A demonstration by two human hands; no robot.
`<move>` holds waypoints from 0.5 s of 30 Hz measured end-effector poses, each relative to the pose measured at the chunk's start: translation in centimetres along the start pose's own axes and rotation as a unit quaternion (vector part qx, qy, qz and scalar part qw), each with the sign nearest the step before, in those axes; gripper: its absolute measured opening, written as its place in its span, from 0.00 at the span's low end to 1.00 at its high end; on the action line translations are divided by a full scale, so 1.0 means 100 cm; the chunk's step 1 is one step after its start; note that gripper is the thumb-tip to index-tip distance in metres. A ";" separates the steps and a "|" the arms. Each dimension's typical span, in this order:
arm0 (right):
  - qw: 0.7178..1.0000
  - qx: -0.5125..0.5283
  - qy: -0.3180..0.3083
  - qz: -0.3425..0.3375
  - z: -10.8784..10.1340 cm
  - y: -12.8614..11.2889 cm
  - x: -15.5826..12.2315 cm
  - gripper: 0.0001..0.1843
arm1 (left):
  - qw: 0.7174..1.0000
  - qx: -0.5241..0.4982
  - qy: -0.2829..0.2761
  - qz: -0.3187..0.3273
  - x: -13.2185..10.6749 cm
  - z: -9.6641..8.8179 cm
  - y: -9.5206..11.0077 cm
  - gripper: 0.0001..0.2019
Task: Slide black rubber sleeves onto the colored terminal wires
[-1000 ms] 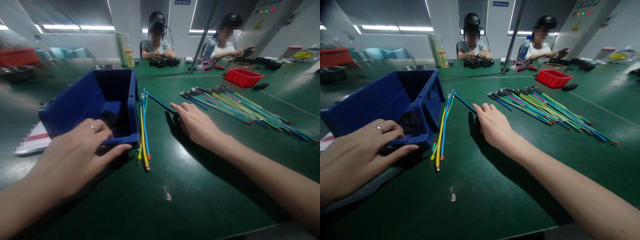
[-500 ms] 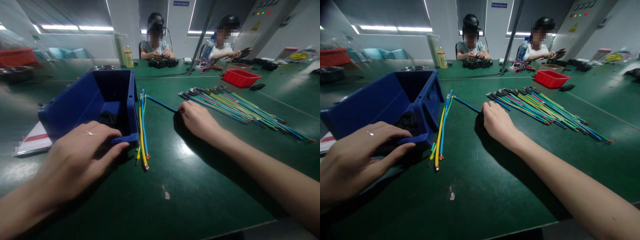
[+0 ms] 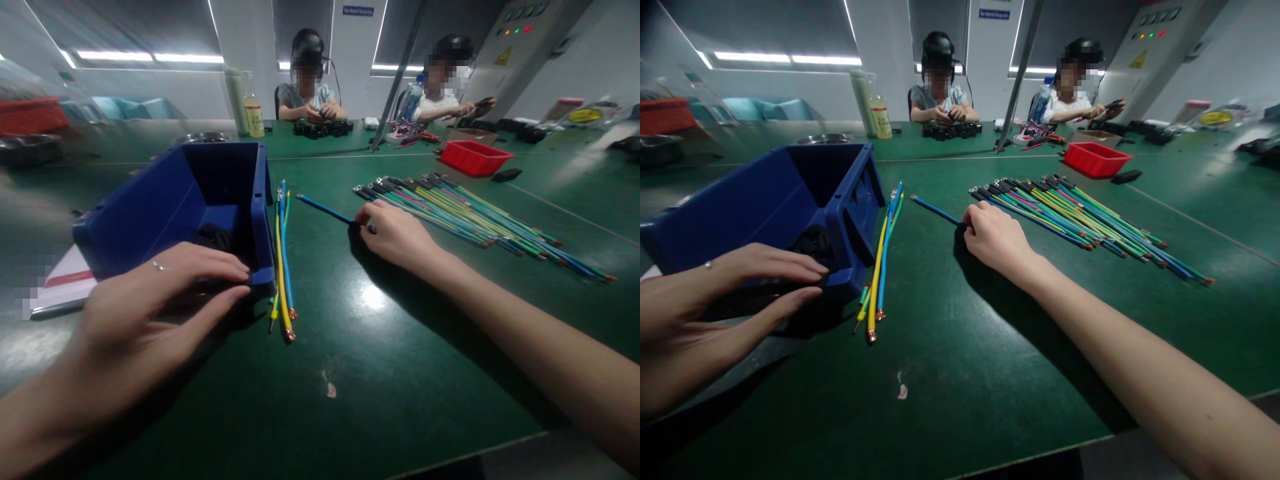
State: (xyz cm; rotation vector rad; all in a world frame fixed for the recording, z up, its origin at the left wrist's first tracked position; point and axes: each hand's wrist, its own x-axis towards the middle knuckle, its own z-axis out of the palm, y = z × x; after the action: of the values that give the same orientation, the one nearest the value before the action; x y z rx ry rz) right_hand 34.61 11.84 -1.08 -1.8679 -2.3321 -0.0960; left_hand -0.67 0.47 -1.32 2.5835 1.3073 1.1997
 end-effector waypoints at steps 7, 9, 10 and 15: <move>1.000 0.024 0.018 -0.004 0.002 0.005 0.003 0.16 | 1.000 -0.001 0.002 0.010 -0.005 0.003 -0.001 0.07; 0.999 0.036 0.016 -0.021 0.002 0.007 0.003 0.18 | 1.000 0.006 -0.005 0.003 -0.004 0.001 0.000 0.08; 0.999 0.043 0.015 -0.030 0.003 0.008 0.003 0.18 | 1.000 0.011 -0.006 -0.002 -0.003 0.000 0.001 0.08; 0.997 0.059 0.002 -0.053 0.002 0.010 0.003 0.16 | 1.000 0.014 0.004 -0.022 0.006 -0.005 0.008 0.08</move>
State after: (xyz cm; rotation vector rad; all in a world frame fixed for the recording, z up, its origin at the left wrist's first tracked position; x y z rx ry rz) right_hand 35.50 12.40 -1.26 -1.6888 -2.3772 0.0261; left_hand -0.19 0.19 -0.33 2.5578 1.3851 1.1951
